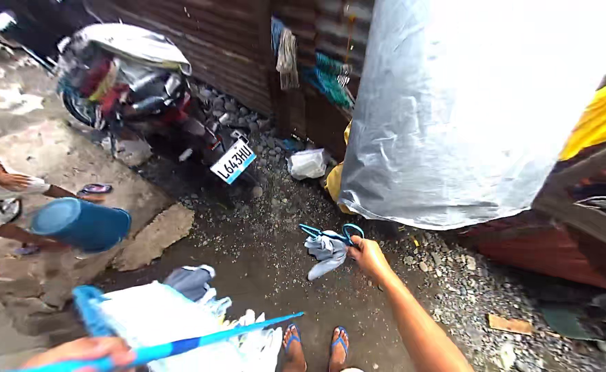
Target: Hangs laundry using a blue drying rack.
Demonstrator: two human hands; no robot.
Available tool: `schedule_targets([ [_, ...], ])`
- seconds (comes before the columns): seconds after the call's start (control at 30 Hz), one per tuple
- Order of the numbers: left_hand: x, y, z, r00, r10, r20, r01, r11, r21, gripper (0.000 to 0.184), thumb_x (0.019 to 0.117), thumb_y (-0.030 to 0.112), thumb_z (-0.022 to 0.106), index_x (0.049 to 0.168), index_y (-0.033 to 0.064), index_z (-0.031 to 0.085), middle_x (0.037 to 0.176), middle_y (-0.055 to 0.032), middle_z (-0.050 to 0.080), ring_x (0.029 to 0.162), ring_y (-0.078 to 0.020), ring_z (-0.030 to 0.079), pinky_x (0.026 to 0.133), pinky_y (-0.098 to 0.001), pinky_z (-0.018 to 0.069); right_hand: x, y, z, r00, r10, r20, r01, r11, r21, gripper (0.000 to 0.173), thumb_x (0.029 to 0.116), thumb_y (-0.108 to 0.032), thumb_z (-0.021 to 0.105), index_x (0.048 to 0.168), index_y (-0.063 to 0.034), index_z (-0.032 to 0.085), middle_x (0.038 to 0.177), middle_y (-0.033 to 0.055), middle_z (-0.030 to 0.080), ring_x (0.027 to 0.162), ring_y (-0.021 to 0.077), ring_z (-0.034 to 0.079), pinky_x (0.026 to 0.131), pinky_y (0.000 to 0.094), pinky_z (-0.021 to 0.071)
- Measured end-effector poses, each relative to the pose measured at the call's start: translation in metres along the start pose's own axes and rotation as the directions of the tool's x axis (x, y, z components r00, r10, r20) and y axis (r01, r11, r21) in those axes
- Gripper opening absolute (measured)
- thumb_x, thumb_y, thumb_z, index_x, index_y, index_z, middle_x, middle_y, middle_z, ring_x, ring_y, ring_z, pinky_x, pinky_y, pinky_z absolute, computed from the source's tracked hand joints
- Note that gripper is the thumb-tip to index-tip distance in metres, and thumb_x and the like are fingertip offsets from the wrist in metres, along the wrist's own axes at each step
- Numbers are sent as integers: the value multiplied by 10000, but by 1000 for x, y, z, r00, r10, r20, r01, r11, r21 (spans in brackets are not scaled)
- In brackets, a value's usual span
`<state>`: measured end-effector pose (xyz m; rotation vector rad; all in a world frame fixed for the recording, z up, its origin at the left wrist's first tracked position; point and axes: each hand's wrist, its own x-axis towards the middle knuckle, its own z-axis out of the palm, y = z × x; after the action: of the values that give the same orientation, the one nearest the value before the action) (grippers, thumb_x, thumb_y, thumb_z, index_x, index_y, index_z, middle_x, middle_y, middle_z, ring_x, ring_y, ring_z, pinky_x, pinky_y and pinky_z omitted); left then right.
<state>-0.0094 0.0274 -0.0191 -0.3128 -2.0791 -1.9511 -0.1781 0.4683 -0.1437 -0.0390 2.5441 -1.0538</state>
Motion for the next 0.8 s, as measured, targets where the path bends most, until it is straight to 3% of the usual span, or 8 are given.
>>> schedule_targets([
  [0.07, 3, 18, 29, 999, 31, -15, -30, 998, 61, 189, 1038, 395, 575, 1164, 323, 696, 974, 151, 748, 671, 42, 661, 531, -130, 531, -29, -45, -32, 994, -96, -42, 100, 992, 82, 249, 1017, -168, 589, 1143, 25, 683, 1010, 175, 730, 942, 276, 721, 912, 476, 566],
  [0.13, 6, 16, 40, 988, 156, 18, -157, 976, 153, 184, 1018, 424, 610, 1121, 309, 709, 1015, 168, 738, 761, 65, 669, 644, -125, 561, -54, -84, -55, 985, -163, -61, 171, 968, 184, 228, 1016, -160, 593, 1130, 20, 676, 950, 125, 726, 851, 199, 720, 834, 400, 597],
  [0.2, 16, 14, 49, 959, 277, 64, -284, 923, 261, 205, 998, 425, 637, 1000, 229, 694, 1059, 114, 724, 1020, -21, 685, 927, -256, 573, -76, -119, -69, 975, -214, -66, 224, 930, 292, 188, 1021, -149, 593, 1111, 4, 654, 888, 66, 710, 771, 120, 704, 746, 313, 604],
  [0.33, 34, 15, 67, 956, 275, 102, -293, 874, 388, 365, 999, 371, 600, 1020, 18, 692, 1138, -92, 697, 979, -90, 670, 857, -289, 571, -108, -174, -72, 940, -334, -66, 330, 847, 416, 162, 1027, -123, 585, 1123, 3, 620, 820, 35, 664, 688, 107, 660, 656, 284, 583],
  [0.47, 46, 17, 76, 968, 200, 151, -247, 856, 455, 378, 1007, 360, 567, 1048, 24, 735, 1340, -189, 617, 1172, -203, 631, 994, -376, 523, -128, -206, -57, 898, -439, -27, 401, 794, 458, 136, 1028, -114, 570, 1101, -5, 603, 767, 14, 625, 639, 97, 620, 617, 266, 555],
  [0.53, 51, 19, 77, 962, 203, 183, -267, 847, 459, 343, 1019, 324, 562, 1070, 37, 743, 1329, -183, 631, 1230, -218, 605, 1053, -377, 487, -132, -218, -54, 884, -468, -1, 407, 767, 496, 128, 1038, -102, 549, 1111, -4, 587, 767, 11, 620, 632, 94, 616, 612, 257, 555],
  [0.63, 50, 18, 80, 952, 243, 185, -303, 829, 470, 326, 1030, 275, 559, 1106, 6, 727, 1128, -154, 702, 1045, -176, 669, 957, -332, 533, -128, -223, -47, 889, -456, 39, 371, 769, 520, 137, 1064, -113, 512, 1115, -3, 575, 760, 23, 630, 618, 101, 627, 596, 257, 561],
  [0.8, 51, 20, 85, 973, 199, 118, -231, 847, 479, 286, 1033, 231, 541, 1091, 24, 729, 1053, -104, 710, 907, -100, 671, 848, -271, 552, -103, -207, -32, 933, -354, 65, 351, 935, 55, 401, 1121, -336, 370, 1256, -32, 593, 839, 112, 615, 648, 211, 599, 654, 419, 540],
])
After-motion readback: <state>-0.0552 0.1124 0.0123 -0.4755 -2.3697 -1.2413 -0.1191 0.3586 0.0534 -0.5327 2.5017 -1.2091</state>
